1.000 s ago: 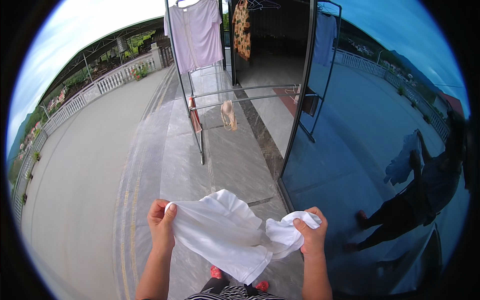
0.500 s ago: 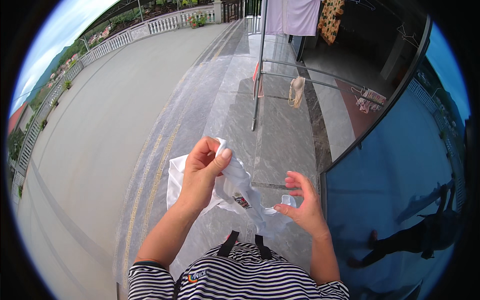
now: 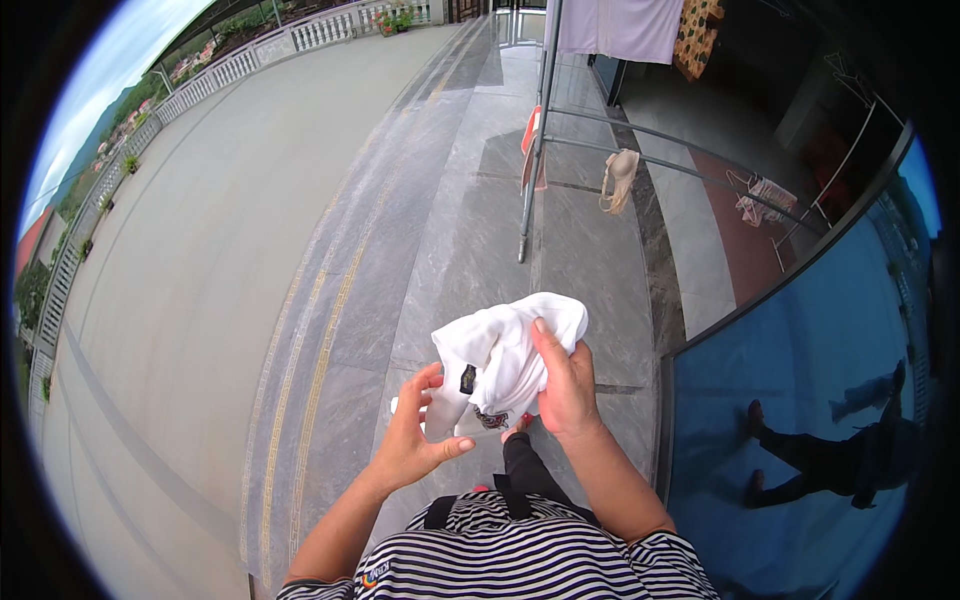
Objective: The person washes a white t-shirt by hand in an outdoor sink, rinses it under running water, wrings it out, then hangs it on a drying rack using a hanger.
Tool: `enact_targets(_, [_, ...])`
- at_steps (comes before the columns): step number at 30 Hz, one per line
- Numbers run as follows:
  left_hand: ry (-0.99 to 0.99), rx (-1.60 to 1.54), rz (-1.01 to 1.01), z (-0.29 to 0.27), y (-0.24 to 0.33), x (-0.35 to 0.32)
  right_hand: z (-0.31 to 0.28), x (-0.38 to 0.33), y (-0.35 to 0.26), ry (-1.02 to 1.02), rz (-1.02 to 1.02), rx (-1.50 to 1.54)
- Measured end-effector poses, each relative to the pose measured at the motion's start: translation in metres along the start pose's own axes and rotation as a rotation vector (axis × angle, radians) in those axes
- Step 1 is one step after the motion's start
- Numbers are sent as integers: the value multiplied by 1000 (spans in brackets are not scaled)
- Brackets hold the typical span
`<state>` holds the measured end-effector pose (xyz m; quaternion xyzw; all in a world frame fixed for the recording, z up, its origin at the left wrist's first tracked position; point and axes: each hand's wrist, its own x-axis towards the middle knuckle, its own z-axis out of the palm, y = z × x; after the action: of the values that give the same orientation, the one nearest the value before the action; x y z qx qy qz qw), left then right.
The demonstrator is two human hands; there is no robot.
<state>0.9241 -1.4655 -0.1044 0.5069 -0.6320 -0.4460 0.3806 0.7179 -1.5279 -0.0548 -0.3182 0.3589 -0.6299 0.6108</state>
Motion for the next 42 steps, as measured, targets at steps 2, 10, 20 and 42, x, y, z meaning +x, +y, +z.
enact_targets(2, [55,-156,-83,15,-25,54,-1,49,4,-79,93,50])
enact_targets(10, [383,-527,-184,-33,-28,296,-89,316,-49,-443,111,-622])
enact_targets(20, [-185,449,280,-42,104,579,-52,568,-70,-870,-25,-726])
enact_targets(42, [141,-168,-291,-496,-121,1053,263,1088,-2,-266,-228,-665])
